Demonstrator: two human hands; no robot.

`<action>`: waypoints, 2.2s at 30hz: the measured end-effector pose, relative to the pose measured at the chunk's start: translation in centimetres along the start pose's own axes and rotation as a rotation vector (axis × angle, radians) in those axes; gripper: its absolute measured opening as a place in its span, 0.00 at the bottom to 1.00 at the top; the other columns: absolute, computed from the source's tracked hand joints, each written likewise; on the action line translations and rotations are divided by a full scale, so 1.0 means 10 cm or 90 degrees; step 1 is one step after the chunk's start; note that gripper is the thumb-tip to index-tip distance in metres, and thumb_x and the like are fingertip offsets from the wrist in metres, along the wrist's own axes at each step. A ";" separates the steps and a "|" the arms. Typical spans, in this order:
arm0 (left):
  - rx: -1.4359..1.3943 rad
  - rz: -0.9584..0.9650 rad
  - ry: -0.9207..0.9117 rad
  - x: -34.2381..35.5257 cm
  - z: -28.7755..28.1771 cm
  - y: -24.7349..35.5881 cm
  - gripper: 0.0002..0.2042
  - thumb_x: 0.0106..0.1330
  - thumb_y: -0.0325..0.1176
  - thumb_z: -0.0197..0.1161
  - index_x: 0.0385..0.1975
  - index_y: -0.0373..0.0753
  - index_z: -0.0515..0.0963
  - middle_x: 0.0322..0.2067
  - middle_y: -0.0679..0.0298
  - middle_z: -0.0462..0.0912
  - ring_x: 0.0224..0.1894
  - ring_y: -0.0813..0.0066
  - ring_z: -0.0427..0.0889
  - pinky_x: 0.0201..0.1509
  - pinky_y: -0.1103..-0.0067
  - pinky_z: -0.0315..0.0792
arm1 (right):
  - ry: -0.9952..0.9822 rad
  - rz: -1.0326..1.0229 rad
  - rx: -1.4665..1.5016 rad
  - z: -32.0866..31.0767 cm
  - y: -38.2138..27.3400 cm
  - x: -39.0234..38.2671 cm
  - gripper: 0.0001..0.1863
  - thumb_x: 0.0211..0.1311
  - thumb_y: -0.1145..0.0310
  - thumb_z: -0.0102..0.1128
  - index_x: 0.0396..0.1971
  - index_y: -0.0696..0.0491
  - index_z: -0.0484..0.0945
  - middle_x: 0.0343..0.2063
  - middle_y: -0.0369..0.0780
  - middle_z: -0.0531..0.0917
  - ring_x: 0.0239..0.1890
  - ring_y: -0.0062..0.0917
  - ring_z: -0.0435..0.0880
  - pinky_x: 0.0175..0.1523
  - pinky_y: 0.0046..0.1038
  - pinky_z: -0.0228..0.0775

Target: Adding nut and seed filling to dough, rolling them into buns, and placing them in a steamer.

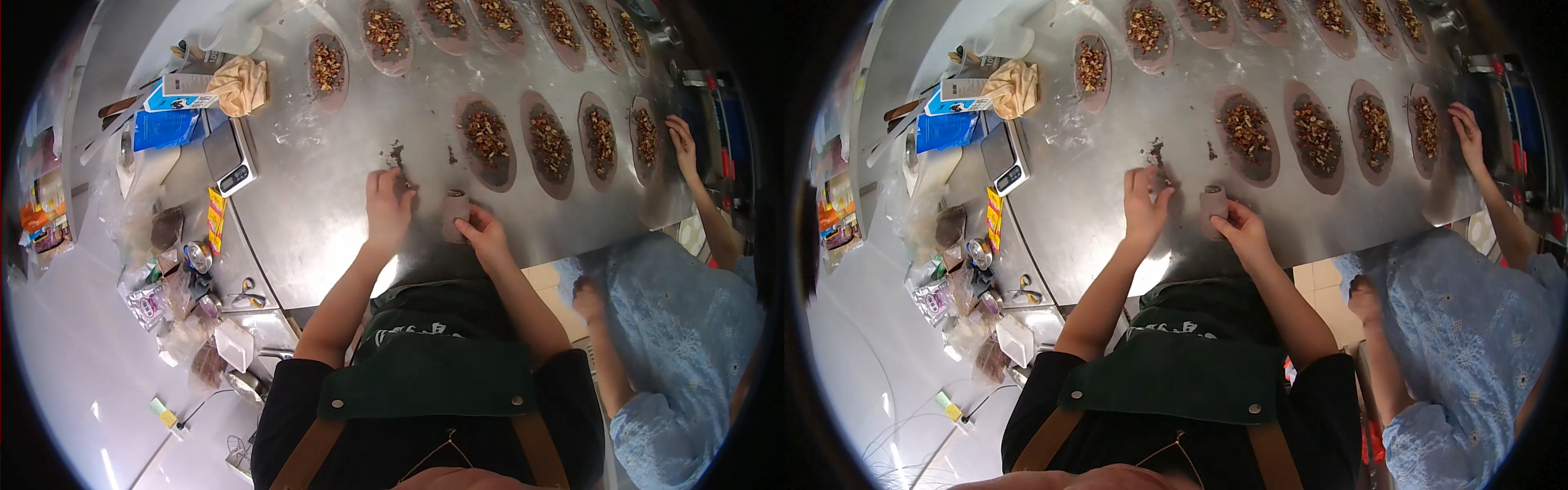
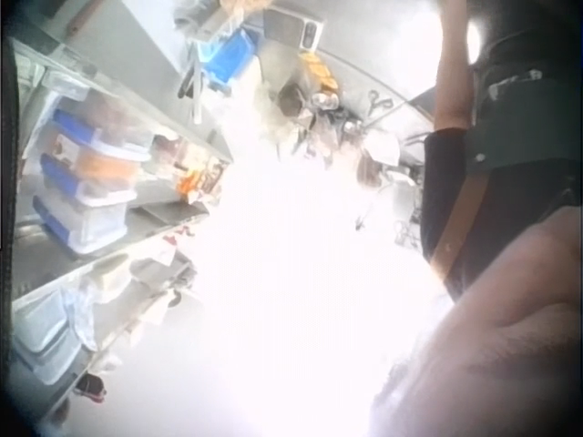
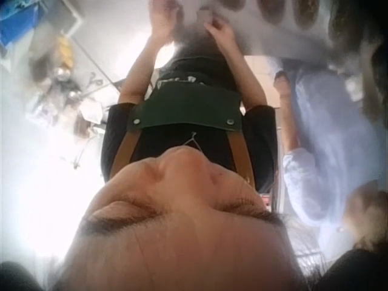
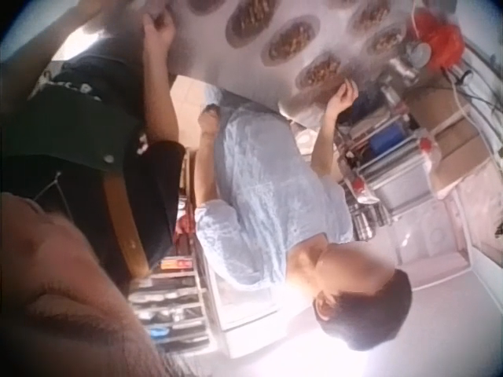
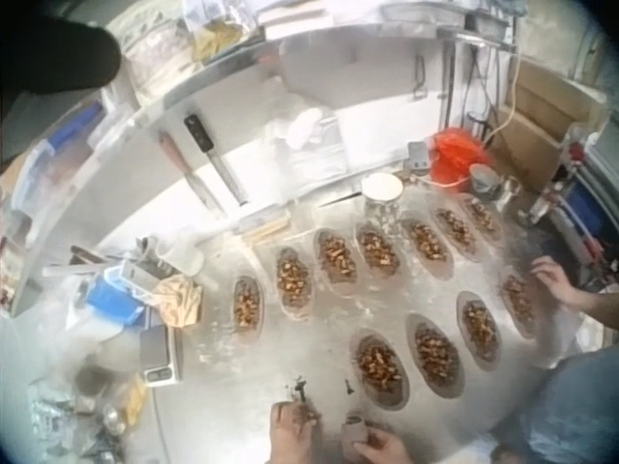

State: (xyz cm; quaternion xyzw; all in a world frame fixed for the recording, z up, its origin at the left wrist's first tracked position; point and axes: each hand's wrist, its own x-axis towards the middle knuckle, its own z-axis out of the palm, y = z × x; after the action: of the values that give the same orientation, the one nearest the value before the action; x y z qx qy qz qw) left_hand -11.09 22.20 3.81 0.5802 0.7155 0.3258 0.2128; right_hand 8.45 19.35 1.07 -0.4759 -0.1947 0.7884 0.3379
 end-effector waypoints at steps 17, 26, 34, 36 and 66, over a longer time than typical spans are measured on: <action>-0.241 -0.183 -0.383 0.51 0.06 0.06 0.07 0.52 0.22 0.64 0.31 0.32 0.79 0.28 0.58 0.80 0.28 0.71 0.80 0.34 0.80 0.74 | 0.009 -0.031 -0.062 -0.03 0.00 0.06 0.25 0.54 0.76 0.63 0.53 0.61 0.69 0.44 0.39 0.78 0.46 0.22 0.77 0.52 0.24 0.70; -0.185 0.059 -0.549 0.72 0.07 0.27 0.05 0.52 0.21 0.62 0.28 0.34 0.81 0.26 0.60 0.80 0.29 0.69 0.81 0.36 0.78 0.74 | -0.023 -0.038 -0.099 -0.02 -0.07 0.08 0.24 0.53 0.78 0.64 0.51 0.61 0.69 0.42 0.39 0.78 0.44 0.22 0.78 0.50 0.23 0.71; -0.115 0.150 -0.553 0.75 0.12 0.24 0.05 0.50 0.22 0.61 0.26 0.33 0.80 0.25 0.58 0.80 0.29 0.62 0.81 0.35 0.74 0.74 | -0.028 -0.051 -0.134 -0.02 -0.08 0.10 0.24 0.53 0.77 0.65 0.50 0.61 0.69 0.41 0.39 0.79 0.42 0.22 0.78 0.48 0.23 0.72; -0.100 0.140 -0.560 0.75 0.13 0.23 0.05 0.50 0.22 0.61 0.26 0.34 0.80 0.25 0.58 0.81 0.29 0.62 0.81 0.35 0.74 0.74 | -0.030 -0.050 -0.135 -0.02 -0.08 0.10 0.24 0.53 0.77 0.65 0.50 0.61 0.69 0.41 0.39 0.79 0.42 0.22 0.78 0.48 0.23 0.72; 0.008 0.166 -0.395 -0.76 0.26 0.01 0.05 0.51 0.24 0.61 0.28 0.36 0.76 0.31 0.57 0.76 0.36 0.59 0.76 0.39 0.72 0.73 | 0.019 -0.041 -0.148 -0.28 -0.23 -0.13 0.26 0.51 0.80 0.64 0.52 0.63 0.69 0.45 0.41 0.78 0.46 0.23 0.78 0.52 0.24 0.71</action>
State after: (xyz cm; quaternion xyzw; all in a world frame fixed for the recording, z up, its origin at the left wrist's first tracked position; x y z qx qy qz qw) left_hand -7.45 15.46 1.47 0.7397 0.5381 0.1539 0.3736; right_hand 12.12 19.95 2.01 -0.5168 -0.2945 0.7424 0.3083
